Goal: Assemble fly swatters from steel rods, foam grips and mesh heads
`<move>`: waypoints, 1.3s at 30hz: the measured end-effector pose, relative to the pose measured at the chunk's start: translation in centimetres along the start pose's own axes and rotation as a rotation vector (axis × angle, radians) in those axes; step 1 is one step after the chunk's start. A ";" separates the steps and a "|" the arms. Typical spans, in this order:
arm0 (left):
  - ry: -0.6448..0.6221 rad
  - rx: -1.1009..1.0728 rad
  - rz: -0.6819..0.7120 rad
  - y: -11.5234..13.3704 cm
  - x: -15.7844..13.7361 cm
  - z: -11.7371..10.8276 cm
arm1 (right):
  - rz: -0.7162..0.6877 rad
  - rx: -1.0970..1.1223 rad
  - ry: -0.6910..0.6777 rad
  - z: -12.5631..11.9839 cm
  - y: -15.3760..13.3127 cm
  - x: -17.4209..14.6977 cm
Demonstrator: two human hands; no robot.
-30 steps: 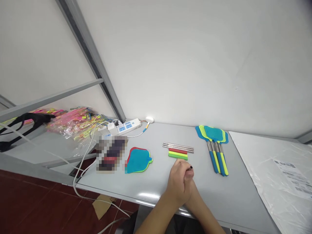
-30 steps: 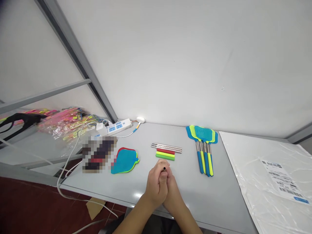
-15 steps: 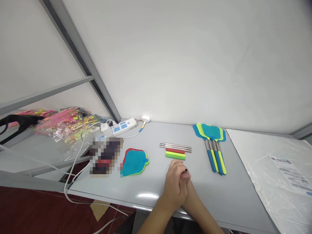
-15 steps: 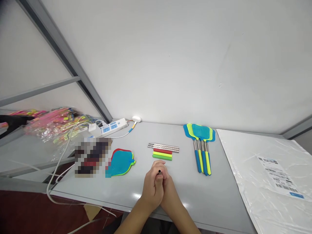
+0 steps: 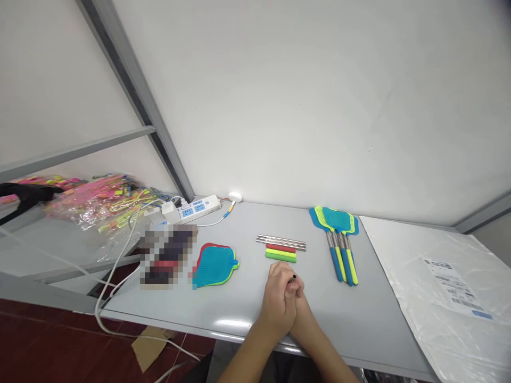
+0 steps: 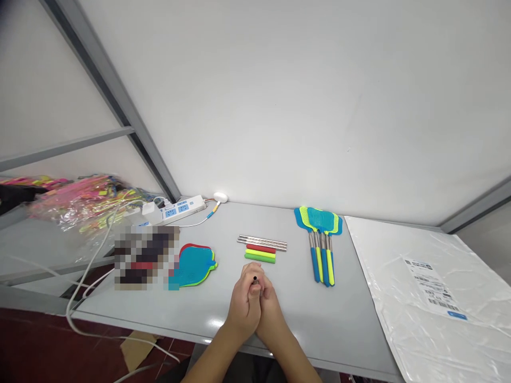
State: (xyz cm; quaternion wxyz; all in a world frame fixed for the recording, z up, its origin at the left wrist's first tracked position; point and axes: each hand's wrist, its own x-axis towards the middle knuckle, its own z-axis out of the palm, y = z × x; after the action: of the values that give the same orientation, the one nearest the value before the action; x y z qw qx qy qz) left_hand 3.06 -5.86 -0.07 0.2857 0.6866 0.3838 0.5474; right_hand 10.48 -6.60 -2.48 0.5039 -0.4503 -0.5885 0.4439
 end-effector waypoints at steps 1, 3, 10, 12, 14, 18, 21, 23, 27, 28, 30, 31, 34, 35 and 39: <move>-0.007 0.009 -0.005 0.2 0.0 0.0 | -0.001 -0.002 -0.002 0.0 -0.1 0.0; -0.026 0.024 -0.019 0.5 -0.1 0.0 | -0.005 -0.009 -0.005 0.1 -0.2 0.0; 0.063 0.075 -0.096 0.7 -0.5 -3.3 | -0.043 -0.103 -0.032 -0.4 -0.8 -0.9; 0.095 0.200 -0.056 0.3 -0.6 -5.7 | -0.046 -0.190 -0.038 -0.6 -0.9 -1.4; 0.139 0.354 0.000 -0.4 -0.8 -8.4 | -0.042 -0.253 -0.011 -0.8 -0.8 -1.7; 0.290 0.603 -0.072 -2.4 -2.4 -13.4 | -0.030 -0.302 0.021 -1.0 -0.5 -2.0; 0.145 0.805 -0.159 -3.6 -3.9 -15.4 | 0.004 -0.341 -0.043 -1.1 -0.2 -1.9; 0.069 0.898 -0.229 -4.1 -4.7 -15.6 | 0.025 -0.363 -0.076 -1.1 -0.1 -1.9; 0.054 0.964 -0.315 -4.1 -5.3 -15.1 | 0.038 -0.377 -0.098 -1.0 -0.2 -1.9; 0.058 0.967 -0.308 -4.0 -5.3 -15.0 | 0.043 -0.381 -0.092 -1.0 -0.2 -1.9; 0.064 0.978 -0.266 -3.8 -5.2 -15.0 | 0.063 -0.386 -0.067 -1.0 -0.3 -2.0; 0.064 0.984 -0.235 -3.8 -5.2 -15.0 | 0.078 -0.385 -0.052 -1.0 -0.4 -2.0; 0.076 0.994 -0.145 -3.7 -5.4 -15.1 | 0.127 -0.374 -0.018 -1.0 -0.5 -1.9; 0.088 0.993 -0.121 -3.7 -5.5 -15.1 | 0.138 -0.370 -0.013 -1.0 -0.5 -1.9; 0.138 0.969 -0.046 -3.8 -5.6 -14.8 | 0.169 -0.355 -0.016 -1.0 -0.5 -1.8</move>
State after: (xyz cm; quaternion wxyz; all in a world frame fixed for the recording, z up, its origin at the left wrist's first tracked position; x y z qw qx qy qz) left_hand -12.68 -8.93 -2.61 -0.0808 0.6940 0.6274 0.3438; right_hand 11.55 -8.43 -2.27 0.3727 -0.5762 -0.6216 0.3777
